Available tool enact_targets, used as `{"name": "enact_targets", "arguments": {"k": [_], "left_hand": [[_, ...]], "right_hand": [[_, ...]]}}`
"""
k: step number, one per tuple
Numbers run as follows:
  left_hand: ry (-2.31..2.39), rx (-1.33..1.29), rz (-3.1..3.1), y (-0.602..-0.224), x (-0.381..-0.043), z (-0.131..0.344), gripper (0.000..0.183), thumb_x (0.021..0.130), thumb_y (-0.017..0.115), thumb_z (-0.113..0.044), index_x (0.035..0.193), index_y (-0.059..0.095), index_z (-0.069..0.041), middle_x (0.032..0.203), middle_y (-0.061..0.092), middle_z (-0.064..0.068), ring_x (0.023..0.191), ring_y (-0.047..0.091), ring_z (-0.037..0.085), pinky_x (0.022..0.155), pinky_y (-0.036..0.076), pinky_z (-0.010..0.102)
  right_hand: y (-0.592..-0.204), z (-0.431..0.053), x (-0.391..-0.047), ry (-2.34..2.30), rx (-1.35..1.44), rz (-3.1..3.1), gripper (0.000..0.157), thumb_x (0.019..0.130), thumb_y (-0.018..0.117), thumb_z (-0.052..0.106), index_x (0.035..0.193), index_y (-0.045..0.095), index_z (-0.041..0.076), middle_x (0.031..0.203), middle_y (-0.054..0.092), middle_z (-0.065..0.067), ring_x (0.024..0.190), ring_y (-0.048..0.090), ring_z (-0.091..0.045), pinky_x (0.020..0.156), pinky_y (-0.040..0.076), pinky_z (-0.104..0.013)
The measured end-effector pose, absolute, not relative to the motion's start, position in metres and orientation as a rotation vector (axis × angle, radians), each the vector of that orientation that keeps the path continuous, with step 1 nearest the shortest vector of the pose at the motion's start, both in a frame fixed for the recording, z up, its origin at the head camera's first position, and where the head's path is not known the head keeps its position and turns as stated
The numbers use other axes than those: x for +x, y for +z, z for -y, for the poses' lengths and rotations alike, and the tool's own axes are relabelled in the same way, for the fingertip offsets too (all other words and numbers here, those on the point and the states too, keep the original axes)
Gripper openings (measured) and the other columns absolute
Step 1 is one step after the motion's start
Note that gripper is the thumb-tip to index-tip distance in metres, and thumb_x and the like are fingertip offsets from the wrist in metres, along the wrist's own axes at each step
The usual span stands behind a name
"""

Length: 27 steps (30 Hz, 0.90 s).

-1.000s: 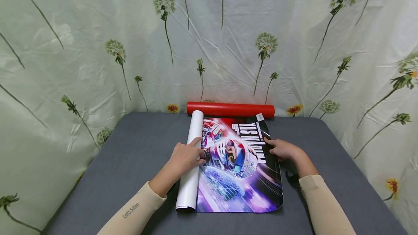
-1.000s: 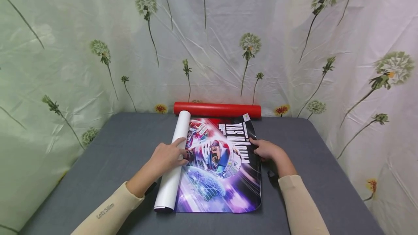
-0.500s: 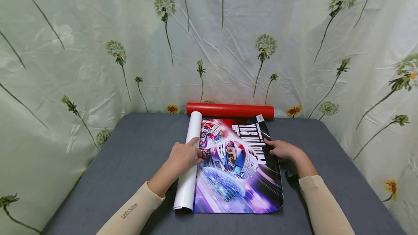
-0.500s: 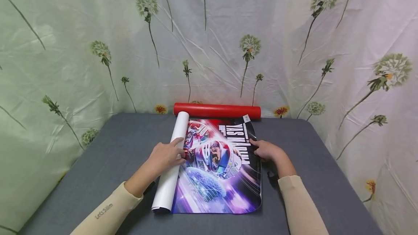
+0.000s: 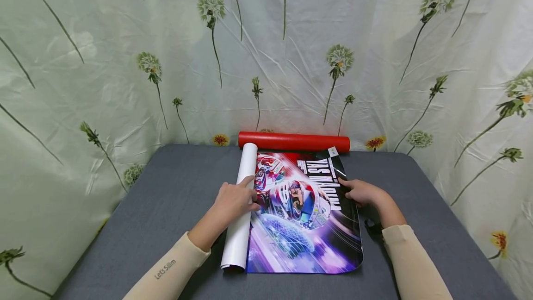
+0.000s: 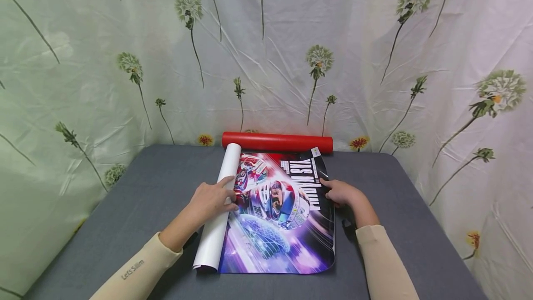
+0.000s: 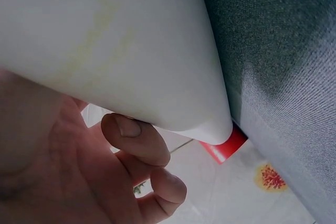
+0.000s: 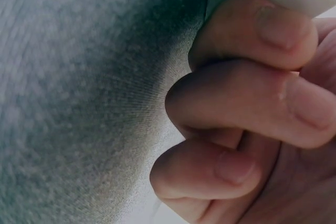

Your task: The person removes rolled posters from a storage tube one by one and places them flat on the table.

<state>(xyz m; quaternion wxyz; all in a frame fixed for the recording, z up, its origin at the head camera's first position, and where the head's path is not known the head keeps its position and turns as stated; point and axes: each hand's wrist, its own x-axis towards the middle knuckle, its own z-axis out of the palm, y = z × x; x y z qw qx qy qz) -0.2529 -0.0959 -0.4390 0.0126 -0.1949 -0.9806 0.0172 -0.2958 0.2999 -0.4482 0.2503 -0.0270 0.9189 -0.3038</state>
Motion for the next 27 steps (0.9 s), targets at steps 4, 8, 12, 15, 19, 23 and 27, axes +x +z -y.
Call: {"name": "enact_targets", "arguments": {"k": [4, 8, 12, 15, 19, 23, 27], "left_hand": [[0.102, -0.619, 3.059, -0.4388, -0.2535, 0.0961, 0.022, 0.094, 0.079, -0.043, 0.112, 0.084, -0.032, 0.165, 0.050, -0.001, 0.076, 0.064, 0.021, 0.074, 0.043, 0.038], [0.093, -0.614, 3.058, -0.4393, -0.2539, 0.0968, 0.018, 0.095, 0.079, -0.038, 0.111, 0.085, -0.031, 0.165, 0.050, -0.001, 0.072, 0.061, 0.020, 0.071, 0.040, 0.037], [0.056, -0.605, 3.059, -0.4394, -0.2536, 0.0967, 0.018, 0.094, 0.080, -0.040, 0.108, 0.085, -0.030, 0.165, 0.051, 0.000, 0.075, 0.064, 0.022, 0.073, 0.040, 0.037], [0.049, -0.602, 3.061, -0.4390, -0.2538, 0.0960, 0.020, 0.093, 0.081, -0.042, 0.108, 0.085, -0.030, 0.165, 0.051, 0.001, 0.078, 0.066, 0.022, 0.073, 0.040, 0.037], [0.055, -0.603, 3.055, -0.4389, -0.2535, 0.0969, 0.019, 0.094, 0.080, -0.038, 0.111, 0.085, -0.030, 0.165, 0.050, 0.001, 0.077, 0.065, 0.021, 0.071, 0.038, 0.036], [0.051, -0.596, 3.050, -0.4388, -0.2526, 0.0979, 0.020, 0.095, 0.079, -0.037, 0.113, 0.085, -0.030, 0.165, 0.050, 0.001, 0.076, 0.064, 0.021, 0.071, 0.036, 0.036], [0.021, -0.566, 3.058, -0.4385, -0.2526, 0.0974, 0.024, 0.093, 0.081, -0.042, 0.112, 0.085, -0.030, 0.165, 0.051, 0.001, 0.078, 0.064, 0.021, 0.072, 0.035, 0.036]], "right_hand": [[-0.4478, -0.3007, -0.2950, -0.839, -0.085, -2.500, 0.067, 0.104, 0.051, 0.003, 0.166, 0.025, 0.005, 0.139, 0.043, -0.040, 0.053, 0.041, -0.016, 0.058, 0.042, -0.029], [-0.4463, -0.3014, -0.2937, -0.831, -0.100, -2.506, 0.067, 0.104, 0.051, 0.002, 0.166, 0.025, 0.004, 0.139, 0.043, -0.041, 0.053, 0.042, -0.016, 0.058, 0.042, -0.029], [-0.4455, -0.3018, -0.2928, -0.821, -0.093, -2.510, 0.066, 0.104, 0.051, 0.003, 0.166, 0.025, 0.004, 0.138, 0.044, -0.040, 0.053, 0.042, -0.016, 0.058, 0.042, -0.029], [-0.4453, -0.3022, -0.2925, -0.823, -0.087, -2.510, 0.066, 0.105, 0.051, 0.003, 0.166, 0.025, 0.004, 0.137, 0.044, -0.040, 0.053, 0.041, -0.016, 0.058, 0.042, -0.029], [-0.4452, -0.3030, -0.2927, -0.823, -0.094, -2.512, 0.066, 0.104, 0.051, 0.003, 0.165, 0.026, 0.004, 0.138, 0.044, -0.040, 0.053, 0.041, -0.016, 0.058, 0.041, -0.029], [-0.4450, -0.3028, -0.2933, -0.817, -0.083, -2.504, 0.067, 0.104, 0.051, 0.004, 0.166, 0.025, 0.005, 0.138, 0.044, -0.039, 0.053, 0.041, -0.015, 0.058, 0.041, -0.028], [-0.4448, -0.3027, -0.2935, -0.816, -0.058, -2.501, 0.067, 0.104, 0.050, 0.004, 0.166, 0.024, 0.004, 0.136, 0.045, -0.039, 0.054, 0.041, -0.015, 0.058, 0.042, -0.028]]}}
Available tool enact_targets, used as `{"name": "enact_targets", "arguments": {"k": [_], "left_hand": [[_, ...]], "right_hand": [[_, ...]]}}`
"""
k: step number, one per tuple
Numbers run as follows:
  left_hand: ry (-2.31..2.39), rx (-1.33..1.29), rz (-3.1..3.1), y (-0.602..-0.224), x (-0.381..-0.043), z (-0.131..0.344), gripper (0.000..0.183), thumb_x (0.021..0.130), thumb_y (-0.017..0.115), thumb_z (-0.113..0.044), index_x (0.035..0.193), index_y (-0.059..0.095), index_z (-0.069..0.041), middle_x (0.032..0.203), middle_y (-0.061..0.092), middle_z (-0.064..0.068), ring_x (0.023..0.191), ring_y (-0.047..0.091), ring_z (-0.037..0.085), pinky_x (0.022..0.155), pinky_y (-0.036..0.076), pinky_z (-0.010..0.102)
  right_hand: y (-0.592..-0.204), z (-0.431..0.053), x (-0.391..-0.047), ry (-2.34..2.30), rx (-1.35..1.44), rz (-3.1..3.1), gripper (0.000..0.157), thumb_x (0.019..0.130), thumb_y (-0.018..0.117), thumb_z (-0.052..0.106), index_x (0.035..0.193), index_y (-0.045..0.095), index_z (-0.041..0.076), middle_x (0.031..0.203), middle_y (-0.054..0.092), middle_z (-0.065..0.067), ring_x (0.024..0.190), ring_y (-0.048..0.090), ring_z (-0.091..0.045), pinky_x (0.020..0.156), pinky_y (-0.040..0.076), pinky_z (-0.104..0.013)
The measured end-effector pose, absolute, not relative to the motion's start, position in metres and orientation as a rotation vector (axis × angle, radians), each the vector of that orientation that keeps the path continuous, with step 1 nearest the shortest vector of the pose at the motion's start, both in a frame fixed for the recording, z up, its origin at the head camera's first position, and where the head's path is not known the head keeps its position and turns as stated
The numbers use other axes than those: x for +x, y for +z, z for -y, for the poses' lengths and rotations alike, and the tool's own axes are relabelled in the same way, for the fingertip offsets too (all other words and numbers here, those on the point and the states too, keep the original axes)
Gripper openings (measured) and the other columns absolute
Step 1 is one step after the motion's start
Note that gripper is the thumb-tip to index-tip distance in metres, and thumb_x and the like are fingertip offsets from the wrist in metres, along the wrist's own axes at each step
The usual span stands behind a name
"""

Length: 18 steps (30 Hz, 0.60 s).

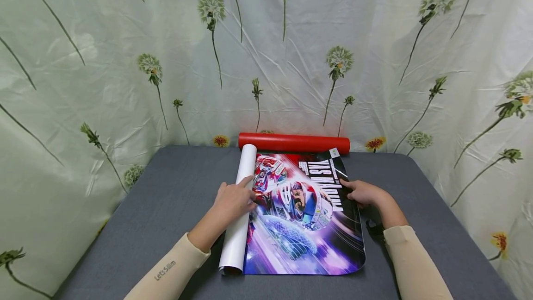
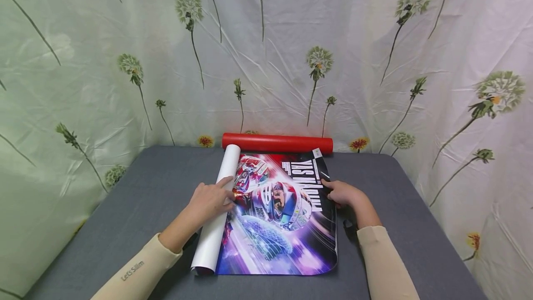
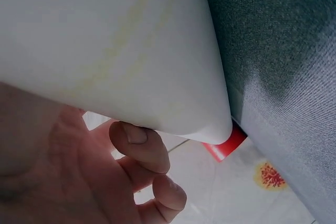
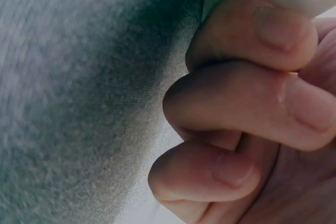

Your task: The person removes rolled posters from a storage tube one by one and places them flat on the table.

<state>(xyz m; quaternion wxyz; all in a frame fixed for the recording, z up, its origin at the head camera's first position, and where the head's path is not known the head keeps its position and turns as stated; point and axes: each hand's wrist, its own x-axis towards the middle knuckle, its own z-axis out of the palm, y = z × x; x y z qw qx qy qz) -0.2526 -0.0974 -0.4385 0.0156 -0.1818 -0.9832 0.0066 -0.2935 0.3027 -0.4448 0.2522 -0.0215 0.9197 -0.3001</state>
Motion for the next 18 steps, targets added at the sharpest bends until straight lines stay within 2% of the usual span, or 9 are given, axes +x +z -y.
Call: {"name": "enact_targets", "arguments": {"k": [5, 11, 18], "left_hand": [[0.021, -0.564, 3.063, -0.4377, -0.2524, 0.0973, 0.025, 0.093, 0.082, -0.042, 0.114, 0.084, -0.029, 0.165, 0.050, 0.002, 0.081, 0.065, 0.021, 0.072, 0.034, 0.036], [0.057, -0.577, 3.054, -0.4381, -0.2519, 0.0986, 0.023, 0.095, 0.079, -0.039, 0.115, 0.084, -0.029, 0.166, 0.050, -0.002, 0.077, 0.064, 0.021, 0.071, 0.034, 0.036], [-0.017, -0.570, 3.050, -0.4383, -0.2519, 0.0990, 0.024, 0.094, 0.080, -0.040, 0.114, 0.084, -0.028, 0.166, 0.050, 0.001, 0.079, 0.064, 0.021, 0.073, 0.035, 0.037]], "right_hand": [[-0.4459, -0.3042, -0.2930, -0.830, -0.052, -2.507, 0.067, 0.104, 0.050, 0.002, 0.165, 0.024, 0.003, 0.136, 0.045, -0.038, 0.054, 0.041, -0.016, 0.058, 0.041, -0.029], [-0.4471, -0.3058, -0.2952, -0.829, -0.045, -2.498, 0.067, 0.104, 0.049, 0.003, 0.166, 0.023, 0.004, 0.135, 0.045, -0.038, 0.055, 0.041, -0.016, 0.058, 0.041, -0.028], [-0.4483, -0.3088, -0.2962, -0.828, -0.037, -2.500, 0.067, 0.104, 0.049, 0.003, 0.166, 0.023, 0.005, 0.135, 0.045, -0.038, 0.055, 0.041, -0.016, 0.058, 0.041, -0.028]]}}
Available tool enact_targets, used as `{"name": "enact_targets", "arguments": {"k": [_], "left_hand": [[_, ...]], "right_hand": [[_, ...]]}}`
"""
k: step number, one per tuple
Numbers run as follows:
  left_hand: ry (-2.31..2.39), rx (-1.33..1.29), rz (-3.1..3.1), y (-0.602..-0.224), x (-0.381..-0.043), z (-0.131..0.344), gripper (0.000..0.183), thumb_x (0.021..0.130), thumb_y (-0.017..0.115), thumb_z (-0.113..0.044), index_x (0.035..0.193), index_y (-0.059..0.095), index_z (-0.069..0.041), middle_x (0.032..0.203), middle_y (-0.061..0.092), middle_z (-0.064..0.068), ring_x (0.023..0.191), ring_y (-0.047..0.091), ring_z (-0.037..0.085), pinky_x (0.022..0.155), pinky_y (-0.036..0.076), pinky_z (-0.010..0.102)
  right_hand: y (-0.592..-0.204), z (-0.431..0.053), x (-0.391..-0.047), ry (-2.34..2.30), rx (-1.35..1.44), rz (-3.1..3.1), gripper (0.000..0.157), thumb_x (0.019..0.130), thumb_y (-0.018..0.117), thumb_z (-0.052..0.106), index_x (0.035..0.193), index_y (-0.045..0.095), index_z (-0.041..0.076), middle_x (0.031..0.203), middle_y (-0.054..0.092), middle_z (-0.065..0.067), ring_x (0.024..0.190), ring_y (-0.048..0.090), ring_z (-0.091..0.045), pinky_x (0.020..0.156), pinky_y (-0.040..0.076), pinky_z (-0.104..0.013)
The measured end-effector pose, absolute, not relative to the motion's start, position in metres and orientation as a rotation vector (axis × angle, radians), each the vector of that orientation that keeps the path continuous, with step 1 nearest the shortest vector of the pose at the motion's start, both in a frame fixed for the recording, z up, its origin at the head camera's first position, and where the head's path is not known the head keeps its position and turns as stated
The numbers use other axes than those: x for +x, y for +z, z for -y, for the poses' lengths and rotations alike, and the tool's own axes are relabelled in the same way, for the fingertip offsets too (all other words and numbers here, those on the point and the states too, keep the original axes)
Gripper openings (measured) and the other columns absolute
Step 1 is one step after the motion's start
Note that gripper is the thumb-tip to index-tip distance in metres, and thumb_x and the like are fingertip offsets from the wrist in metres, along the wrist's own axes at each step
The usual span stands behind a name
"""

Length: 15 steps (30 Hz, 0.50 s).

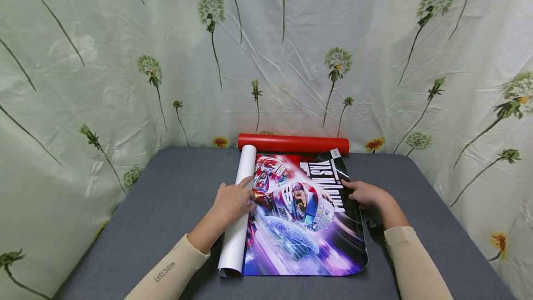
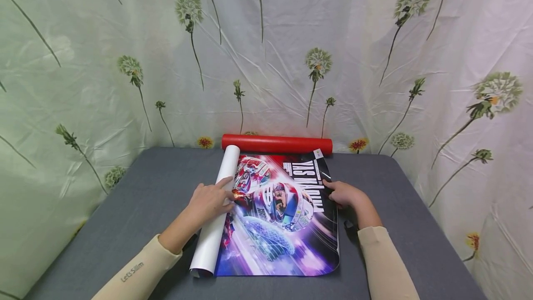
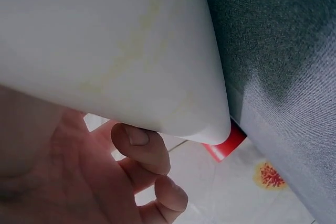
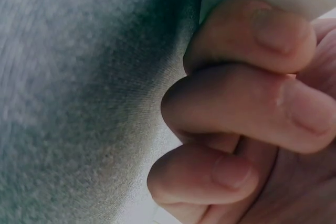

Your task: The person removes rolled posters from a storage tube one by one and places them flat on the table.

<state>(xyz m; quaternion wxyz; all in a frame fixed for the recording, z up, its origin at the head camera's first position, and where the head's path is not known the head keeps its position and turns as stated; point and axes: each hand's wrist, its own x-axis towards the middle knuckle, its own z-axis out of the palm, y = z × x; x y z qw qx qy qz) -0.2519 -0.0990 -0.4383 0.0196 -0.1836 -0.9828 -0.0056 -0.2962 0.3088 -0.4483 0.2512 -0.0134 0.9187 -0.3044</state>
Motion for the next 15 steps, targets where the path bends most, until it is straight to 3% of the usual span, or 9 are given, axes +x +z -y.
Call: {"name": "enact_targets", "arguments": {"k": [7, 15], "left_hand": [[0.018, -0.553, 3.058, -0.4380, -0.2531, 0.0985, 0.022, 0.095, 0.078, -0.036, 0.115, 0.084, -0.030, 0.166, 0.049, 0.000, 0.071, 0.056, 0.018, 0.071, 0.032, 0.037], [-0.019, -0.532, 3.055, -0.4397, -0.2538, 0.0983, 0.025, 0.093, 0.081, -0.041, 0.114, 0.084, -0.028, 0.165, 0.050, 0.003, 0.078, 0.065, 0.020, 0.073, 0.035, 0.038]], "right_hand": [[-0.4474, -0.3094, -0.2961, -0.823, -0.028, -2.507, 0.067, 0.104, 0.050, 0.003, 0.165, 0.024, 0.004, 0.132, 0.046, -0.037, 0.056, 0.042, -0.017, 0.059, 0.042, -0.029], [-0.4455, -0.3117, -0.2936, -0.831, -0.048, -2.506, 0.066, 0.104, 0.048, 0.002, 0.165, 0.023, 0.003, 0.134, 0.045, -0.039, 0.055, 0.040, -0.016, 0.059, 0.041, -0.029]]}}
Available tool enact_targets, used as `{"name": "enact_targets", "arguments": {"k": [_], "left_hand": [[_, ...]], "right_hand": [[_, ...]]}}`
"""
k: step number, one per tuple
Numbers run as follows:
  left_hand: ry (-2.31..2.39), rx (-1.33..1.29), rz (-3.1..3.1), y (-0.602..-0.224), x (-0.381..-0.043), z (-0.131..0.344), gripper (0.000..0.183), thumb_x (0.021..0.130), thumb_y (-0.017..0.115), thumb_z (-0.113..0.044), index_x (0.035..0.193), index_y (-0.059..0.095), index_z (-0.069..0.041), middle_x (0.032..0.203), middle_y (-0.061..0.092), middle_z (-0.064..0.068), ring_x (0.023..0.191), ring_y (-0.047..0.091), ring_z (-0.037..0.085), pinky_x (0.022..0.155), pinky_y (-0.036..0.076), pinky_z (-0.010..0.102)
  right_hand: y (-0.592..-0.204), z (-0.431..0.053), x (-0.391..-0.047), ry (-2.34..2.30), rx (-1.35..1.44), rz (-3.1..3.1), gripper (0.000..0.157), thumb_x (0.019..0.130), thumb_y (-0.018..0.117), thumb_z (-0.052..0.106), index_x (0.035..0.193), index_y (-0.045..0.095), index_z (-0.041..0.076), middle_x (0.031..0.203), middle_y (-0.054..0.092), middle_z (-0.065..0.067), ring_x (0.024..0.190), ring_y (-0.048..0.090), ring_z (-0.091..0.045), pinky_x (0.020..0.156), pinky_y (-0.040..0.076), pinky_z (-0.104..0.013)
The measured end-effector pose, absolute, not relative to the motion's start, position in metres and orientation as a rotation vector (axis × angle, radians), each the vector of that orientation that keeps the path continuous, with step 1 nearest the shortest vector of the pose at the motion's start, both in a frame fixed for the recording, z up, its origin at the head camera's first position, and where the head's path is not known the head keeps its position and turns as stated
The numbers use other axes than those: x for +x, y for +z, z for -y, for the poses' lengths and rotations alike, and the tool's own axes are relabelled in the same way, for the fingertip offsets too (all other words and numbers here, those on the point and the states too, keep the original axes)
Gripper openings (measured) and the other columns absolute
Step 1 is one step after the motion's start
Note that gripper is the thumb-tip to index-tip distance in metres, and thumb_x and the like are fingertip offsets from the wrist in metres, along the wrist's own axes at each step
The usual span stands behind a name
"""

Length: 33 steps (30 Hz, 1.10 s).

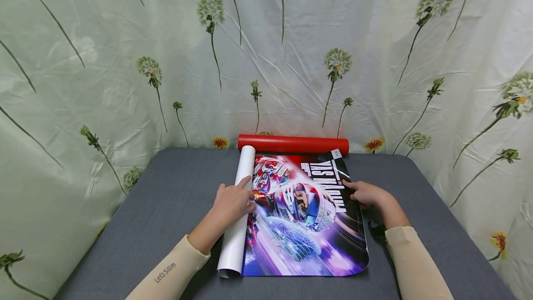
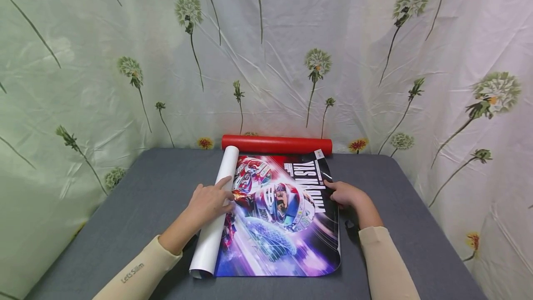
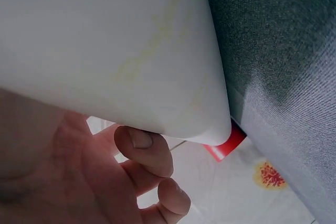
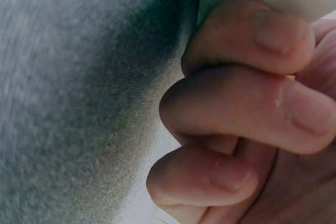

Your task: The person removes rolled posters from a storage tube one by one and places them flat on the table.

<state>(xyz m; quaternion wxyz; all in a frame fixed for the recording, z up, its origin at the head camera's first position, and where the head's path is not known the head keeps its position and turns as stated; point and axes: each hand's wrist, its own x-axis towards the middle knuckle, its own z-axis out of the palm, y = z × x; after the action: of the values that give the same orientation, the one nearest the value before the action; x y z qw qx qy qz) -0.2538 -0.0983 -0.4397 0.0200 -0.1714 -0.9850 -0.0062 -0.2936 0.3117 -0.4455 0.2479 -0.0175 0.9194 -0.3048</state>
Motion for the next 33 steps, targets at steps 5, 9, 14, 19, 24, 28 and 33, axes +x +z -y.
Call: {"name": "enact_targets", "arguments": {"k": [5, 9, 14, 19, 24, 28, 33], "left_hand": [[0.043, -0.535, 3.038, -0.4409, -0.2535, 0.0987, 0.023, 0.095, 0.078, -0.037, 0.116, 0.084, -0.031, 0.166, 0.050, 0.000, 0.068, 0.057, 0.019, 0.070, 0.034, 0.038], [0.023, -0.524, 3.042, -0.4412, -0.2539, 0.0986, 0.023, 0.095, 0.077, -0.036, 0.116, 0.084, -0.030, 0.166, 0.049, 0.000, 0.067, 0.055, 0.018, 0.071, 0.033, 0.038], [-0.013, -0.503, 3.059, -0.4418, -0.2540, 0.0985, 0.024, 0.095, 0.079, -0.038, 0.116, 0.083, -0.028, 0.166, 0.050, 0.002, 0.071, 0.059, 0.018, 0.072, 0.033, 0.037], [0.018, -0.530, 3.037, -0.4428, -0.2510, 0.0999, 0.022, 0.095, 0.078, -0.037, 0.115, 0.084, -0.030, 0.166, 0.049, -0.001, 0.065, 0.053, 0.018, 0.069, 0.030, 0.036], [0.037, -0.538, 3.014, -0.4436, -0.2507, 0.1002, 0.017, 0.096, 0.078, -0.035, 0.110, 0.086, -0.030, 0.165, 0.050, -0.001, 0.063, 0.050, 0.018, 0.069, 0.031, 0.037], [0.025, -0.492, 3.040, -0.4421, -0.2538, 0.0989, 0.020, 0.095, 0.079, -0.040, 0.110, 0.084, -0.028, 0.164, 0.052, 0.004, 0.068, 0.056, 0.019, 0.071, 0.034, 0.038], [0.015, -0.487, 3.054, -0.4403, -0.2556, 0.0993, 0.019, 0.094, 0.080, -0.039, 0.109, 0.084, -0.027, 0.164, 0.051, 0.006, 0.068, 0.057, 0.020, 0.072, 0.032, 0.038]], "right_hand": [[-0.4444, -0.3127, -0.2937, -0.842, -0.029, -2.501, 0.067, 0.104, 0.048, 0.002, 0.165, 0.023, 0.003, 0.136, 0.044, -0.039, 0.055, 0.040, -0.016, 0.059, 0.041, -0.029], [-0.4435, -0.3136, -0.2935, -0.842, -0.014, -2.506, 0.066, 0.104, 0.048, 0.001, 0.165, 0.024, 0.003, 0.136, 0.044, -0.039, 0.056, 0.040, -0.016, 0.060, 0.042, -0.029], [-0.4451, -0.3155, -0.2917, -0.853, -0.039, -2.512, 0.066, 0.103, 0.048, 0.000, 0.165, 0.024, 0.002, 0.136, 0.043, -0.041, 0.053, 0.037, -0.014, 0.058, 0.041, -0.029], [-0.4463, -0.3171, -0.2910, -0.852, -0.051, -2.518, 0.066, 0.103, 0.048, 0.000, 0.164, 0.025, 0.002, 0.136, 0.043, -0.041, 0.053, 0.037, -0.014, 0.058, 0.041, -0.029], [-0.4457, -0.3185, -0.2904, -0.856, -0.057, -2.522, 0.066, 0.103, 0.049, 0.000, 0.164, 0.025, 0.002, 0.137, 0.042, -0.041, 0.053, 0.037, -0.014, 0.058, 0.041, -0.029], [-0.4448, -0.3197, -0.2901, -0.872, -0.047, -2.515, 0.066, 0.103, 0.048, 0.000, 0.164, 0.024, 0.002, 0.138, 0.041, -0.041, 0.053, 0.036, -0.014, 0.059, 0.042, -0.029], [-0.4441, -0.3209, -0.2908, -0.865, -0.044, -2.521, 0.066, 0.103, 0.048, 0.000, 0.164, 0.025, 0.002, 0.137, 0.042, -0.041, 0.054, 0.036, -0.014, 0.059, 0.041, -0.029]]}}
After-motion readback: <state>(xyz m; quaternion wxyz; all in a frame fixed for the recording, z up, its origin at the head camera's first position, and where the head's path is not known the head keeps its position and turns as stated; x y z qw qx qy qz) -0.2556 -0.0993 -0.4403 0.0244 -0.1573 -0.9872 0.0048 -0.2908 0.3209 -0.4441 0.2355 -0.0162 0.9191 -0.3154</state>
